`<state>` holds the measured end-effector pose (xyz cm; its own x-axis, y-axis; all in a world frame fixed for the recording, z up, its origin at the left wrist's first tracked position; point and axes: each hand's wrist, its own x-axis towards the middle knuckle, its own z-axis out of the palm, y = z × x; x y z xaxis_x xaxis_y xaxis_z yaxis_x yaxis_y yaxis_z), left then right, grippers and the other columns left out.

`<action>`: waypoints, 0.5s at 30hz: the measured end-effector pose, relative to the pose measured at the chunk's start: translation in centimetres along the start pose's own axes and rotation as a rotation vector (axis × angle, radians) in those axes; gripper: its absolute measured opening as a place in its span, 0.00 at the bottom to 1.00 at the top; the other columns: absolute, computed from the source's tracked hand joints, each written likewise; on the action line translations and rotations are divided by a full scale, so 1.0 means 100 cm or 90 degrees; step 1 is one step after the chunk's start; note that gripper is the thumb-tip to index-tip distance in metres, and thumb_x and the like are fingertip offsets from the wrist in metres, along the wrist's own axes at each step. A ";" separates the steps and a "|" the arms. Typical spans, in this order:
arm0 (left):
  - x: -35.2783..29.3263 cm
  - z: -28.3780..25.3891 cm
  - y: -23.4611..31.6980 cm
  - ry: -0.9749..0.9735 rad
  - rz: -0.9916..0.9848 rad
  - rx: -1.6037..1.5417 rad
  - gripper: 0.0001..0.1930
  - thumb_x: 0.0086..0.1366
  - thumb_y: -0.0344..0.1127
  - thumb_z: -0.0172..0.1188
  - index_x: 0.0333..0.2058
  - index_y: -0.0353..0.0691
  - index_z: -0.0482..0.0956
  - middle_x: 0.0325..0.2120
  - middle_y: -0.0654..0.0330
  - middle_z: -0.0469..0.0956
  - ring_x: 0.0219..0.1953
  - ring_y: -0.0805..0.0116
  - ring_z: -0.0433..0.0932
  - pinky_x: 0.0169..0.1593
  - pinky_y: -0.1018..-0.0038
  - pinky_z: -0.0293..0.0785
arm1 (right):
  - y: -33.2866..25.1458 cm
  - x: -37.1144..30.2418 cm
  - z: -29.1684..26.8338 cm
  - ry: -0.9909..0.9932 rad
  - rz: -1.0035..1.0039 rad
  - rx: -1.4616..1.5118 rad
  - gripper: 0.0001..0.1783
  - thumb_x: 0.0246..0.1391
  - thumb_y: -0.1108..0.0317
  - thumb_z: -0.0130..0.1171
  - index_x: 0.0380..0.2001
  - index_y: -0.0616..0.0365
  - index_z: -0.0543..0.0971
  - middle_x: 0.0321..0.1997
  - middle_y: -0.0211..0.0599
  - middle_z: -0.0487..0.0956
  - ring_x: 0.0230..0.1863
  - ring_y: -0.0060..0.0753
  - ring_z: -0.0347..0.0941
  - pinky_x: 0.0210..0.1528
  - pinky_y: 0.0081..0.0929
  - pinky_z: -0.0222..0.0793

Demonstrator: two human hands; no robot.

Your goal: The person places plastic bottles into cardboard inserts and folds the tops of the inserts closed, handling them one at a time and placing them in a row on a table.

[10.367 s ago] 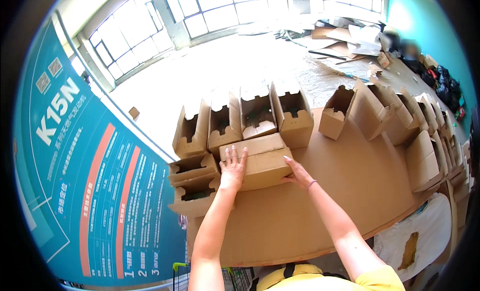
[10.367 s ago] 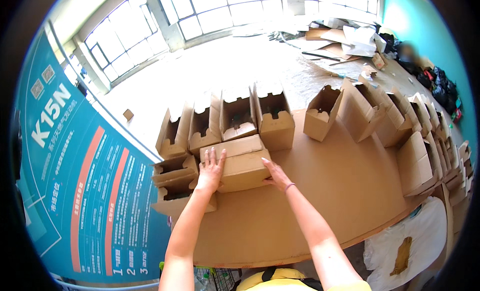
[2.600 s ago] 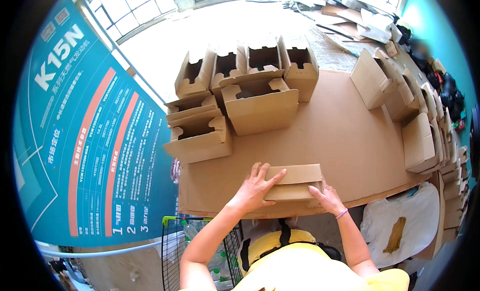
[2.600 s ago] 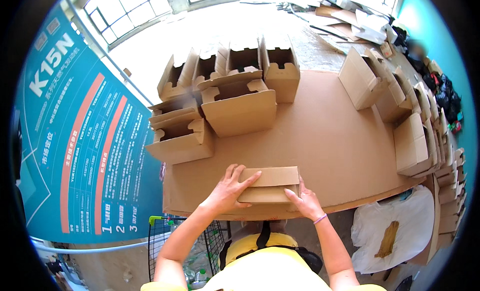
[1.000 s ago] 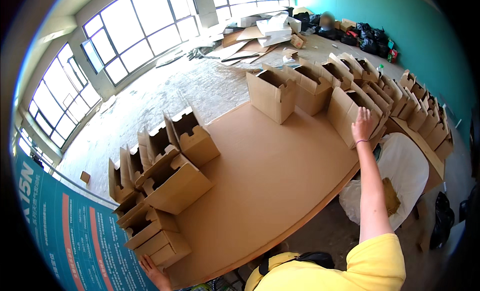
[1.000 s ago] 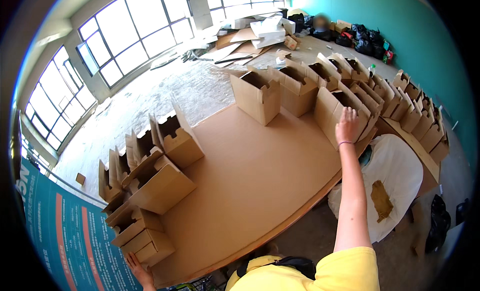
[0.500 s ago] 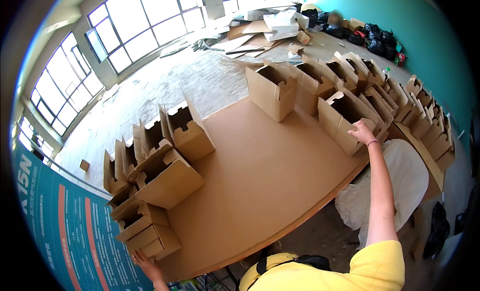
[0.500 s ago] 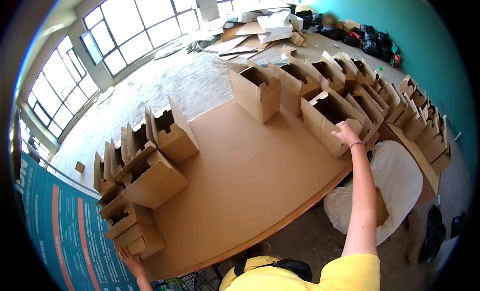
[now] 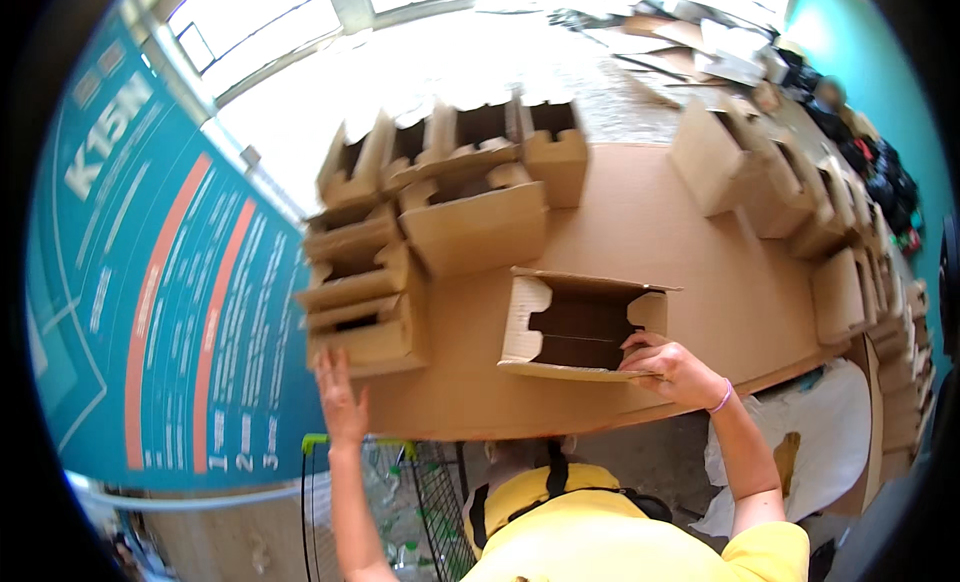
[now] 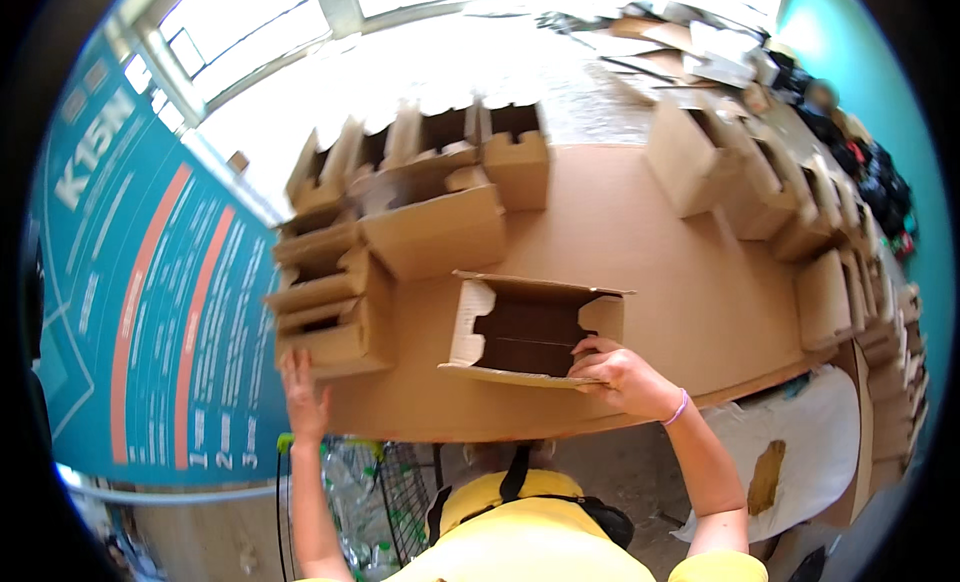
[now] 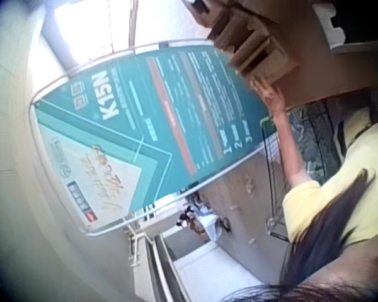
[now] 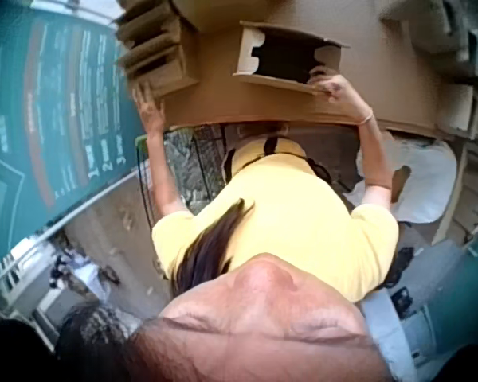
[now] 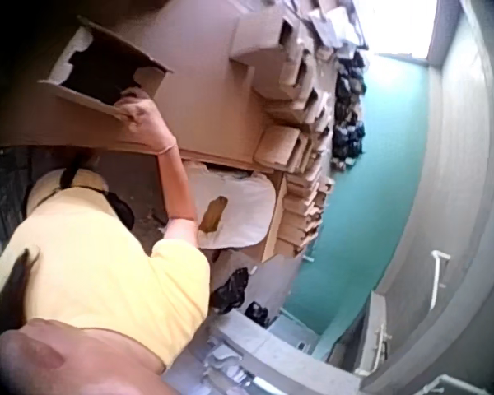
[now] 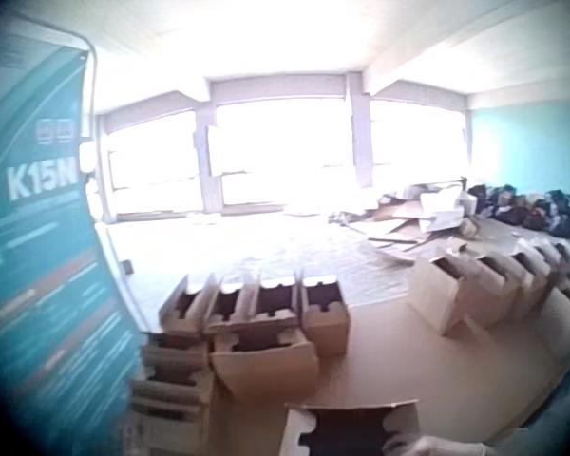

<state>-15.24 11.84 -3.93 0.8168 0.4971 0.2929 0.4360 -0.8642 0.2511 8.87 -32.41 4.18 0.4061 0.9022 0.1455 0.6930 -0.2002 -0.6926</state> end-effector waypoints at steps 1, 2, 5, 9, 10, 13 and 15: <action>-0.008 -0.005 0.000 0.017 -0.010 -0.025 0.42 0.51 0.20 0.64 0.66 0.38 0.58 0.68 0.46 0.53 0.68 0.43 0.54 0.68 0.57 0.55 | -0.013 0.016 0.012 -0.028 -0.025 -0.003 0.11 0.43 0.75 0.65 0.35 0.61 0.83 0.39 0.36 0.82 0.51 0.48 0.71 0.54 0.39 0.70; -0.021 -0.012 -0.003 0.035 -0.018 -0.050 0.41 0.52 0.20 0.63 0.66 0.38 0.59 0.68 0.47 0.55 0.68 0.44 0.55 0.67 0.57 0.56 | -0.022 0.030 0.022 -0.059 -0.053 -0.005 0.11 0.43 0.74 0.64 0.35 0.60 0.83 0.41 0.35 0.81 0.52 0.48 0.70 0.54 0.39 0.70; -0.068 -0.024 -0.025 0.134 -0.093 -0.091 0.34 0.55 0.21 0.60 0.63 0.36 0.64 0.65 0.47 0.60 0.64 0.46 0.62 0.62 0.60 0.65 | -0.049 0.061 0.045 -0.125 -0.101 -0.030 0.11 0.44 0.73 0.64 0.35 0.57 0.84 0.45 0.36 0.78 0.53 0.46 0.69 0.55 0.40 0.69; -0.163 -0.009 -0.083 0.264 -0.331 -0.176 0.27 0.57 0.23 0.57 0.58 0.34 0.69 0.56 0.48 0.71 0.54 0.50 0.73 0.51 0.66 0.73 | -0.077 0.087 0.059 -0.140 -0.116 -0.177 0.10 0.42 0.68 0.64 0.32 0.53 0.84 0.43 0.37 0.75 0.49 0.43 0.68 0.54 0.38 0.67; -0.191 0.004 -0.102 0.218 -0.399 -0.171 0.26 0.57 0.23 0.57 0.57 0.34 0.70 0.55 0.48 0.72 0.53 0.50 0.73 0.51 0.65 0.72 | -0.084 0.089 0.055 -0.141 -0.112 -0.258 0.09 0.42 0.66 0.64 0.30 0.52 0.84 0.40 0.37 0.74 0.47 0.41 0.68 0.53 0.37 0.66; -0.272 0.054 -0.153 0.081 -0.536 -0.136 0.27 0.54 0.24 0.60 0.55 0.33 0.70 0.51 0.47 0.74 0.52 0.48 0.74 0.52 0.61 0.71 | -0.084 0.087 0.052 -0.213 -0.078 -0.413 0.11 0.42 0.61 0.66 0.29 0.52 0.84 0.31 0.33 0.71 0.40 0.36 0.67 0.47 0.33 0.64; -0.318 0.095 -0.184 -0.008 -0.542 -0.075 0.28 0.52 0.26 0.64 0.55 0.32 0.71 0.50 0.46 0.75 0.52 0.46 0.74 0.53 0.59 0.71 | -0.086 0.091 0.051 -0.259 -0.060 -0.432 0.11 0.43 0.59 0.67 0.29 0.53 0.84 0.30 0.32 0.72 0.39 0.35 0.67 0.46 0.33 0.64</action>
<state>-45.66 11.21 -26.65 0.2338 0.9711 -0.0483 0.8606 -0.1835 0.4751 3.59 -20.58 7.88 0.1685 0.9695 -0.1778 0.9784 -0.1864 -0.0889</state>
